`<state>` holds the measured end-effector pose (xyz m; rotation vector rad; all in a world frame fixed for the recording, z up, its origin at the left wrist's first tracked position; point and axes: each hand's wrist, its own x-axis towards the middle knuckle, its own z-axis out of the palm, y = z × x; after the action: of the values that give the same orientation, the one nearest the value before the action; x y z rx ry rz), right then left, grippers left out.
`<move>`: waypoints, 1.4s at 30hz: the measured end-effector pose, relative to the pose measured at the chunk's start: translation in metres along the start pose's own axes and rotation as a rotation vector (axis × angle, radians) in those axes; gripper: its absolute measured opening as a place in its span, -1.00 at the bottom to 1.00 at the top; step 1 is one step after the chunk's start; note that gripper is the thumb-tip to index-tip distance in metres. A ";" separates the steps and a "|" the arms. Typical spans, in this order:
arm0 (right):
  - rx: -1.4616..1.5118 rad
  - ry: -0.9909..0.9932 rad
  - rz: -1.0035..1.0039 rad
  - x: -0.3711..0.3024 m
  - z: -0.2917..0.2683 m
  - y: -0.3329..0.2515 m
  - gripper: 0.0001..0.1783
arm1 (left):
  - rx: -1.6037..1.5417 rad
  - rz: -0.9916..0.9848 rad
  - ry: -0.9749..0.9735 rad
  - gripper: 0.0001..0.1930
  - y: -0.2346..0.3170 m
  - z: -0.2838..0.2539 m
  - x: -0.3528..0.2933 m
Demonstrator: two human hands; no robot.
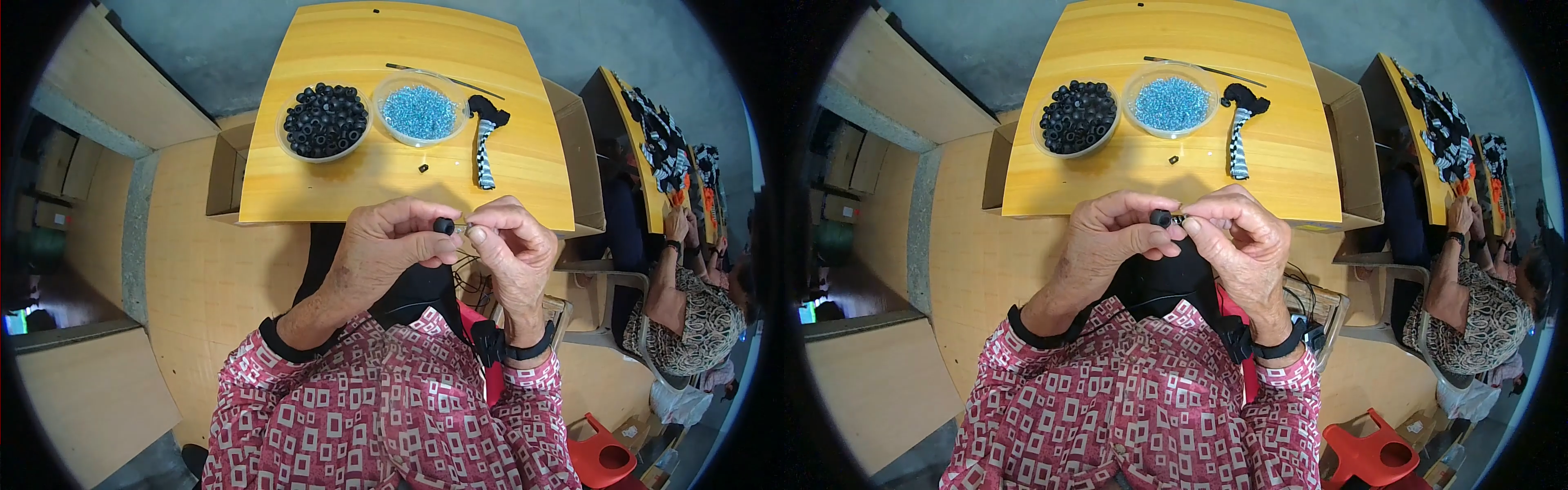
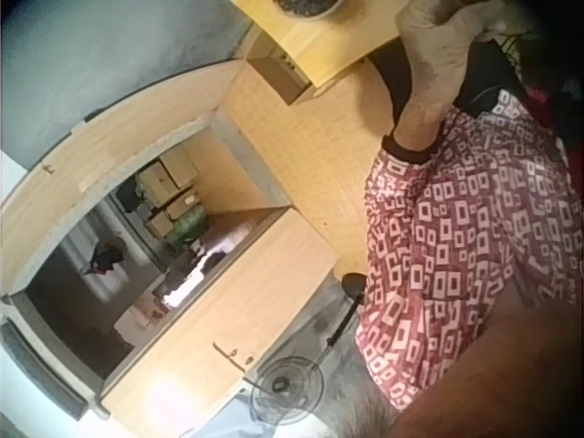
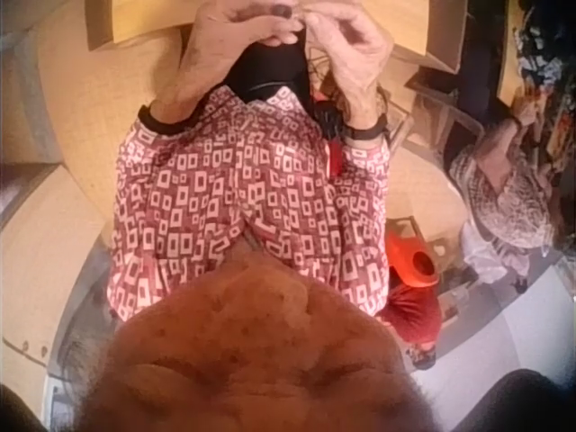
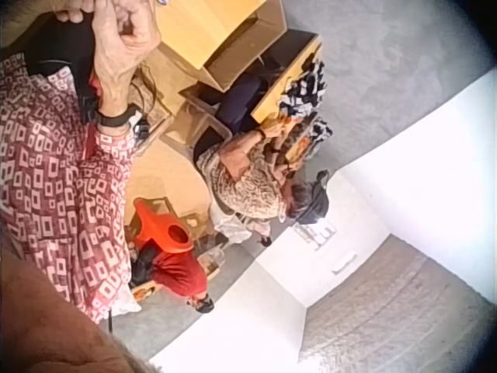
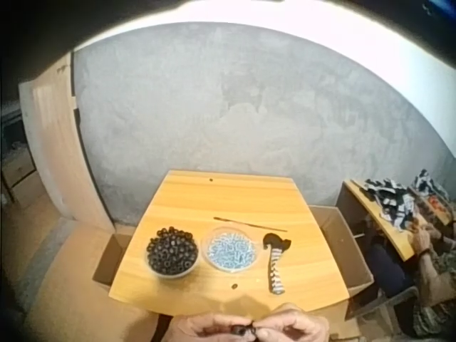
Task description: The person assembles small components by taking beads and pins from bowls and inserting them into black rubber pieces by hand.
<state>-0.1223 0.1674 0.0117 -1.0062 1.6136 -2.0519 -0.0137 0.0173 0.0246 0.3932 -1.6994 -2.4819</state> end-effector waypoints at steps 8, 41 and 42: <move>0.019 0.065 -0.033 -0.007 -0.003 0.001 -0.87 | -0.076 -0.041 -0.020 -0.70 -0.004 0.005 -0.002; 0.001 0.039 0.084 -0.002 0.016 0.005 -0.84 | -0.130 0.153 0.245 -0.79 -0.022 -0.001 0.002; 0.007 0.050 0.098 -0.003 0.016 0.005 -0.84 | -0.131 0.153 0.246 -0.79 -0.021 0.000 0.003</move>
<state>-0.1097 0.1562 0.0078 -0.8613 1.6452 -2.0314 -0.0149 0.0240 0.0049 0.5104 -1.4101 -2.3102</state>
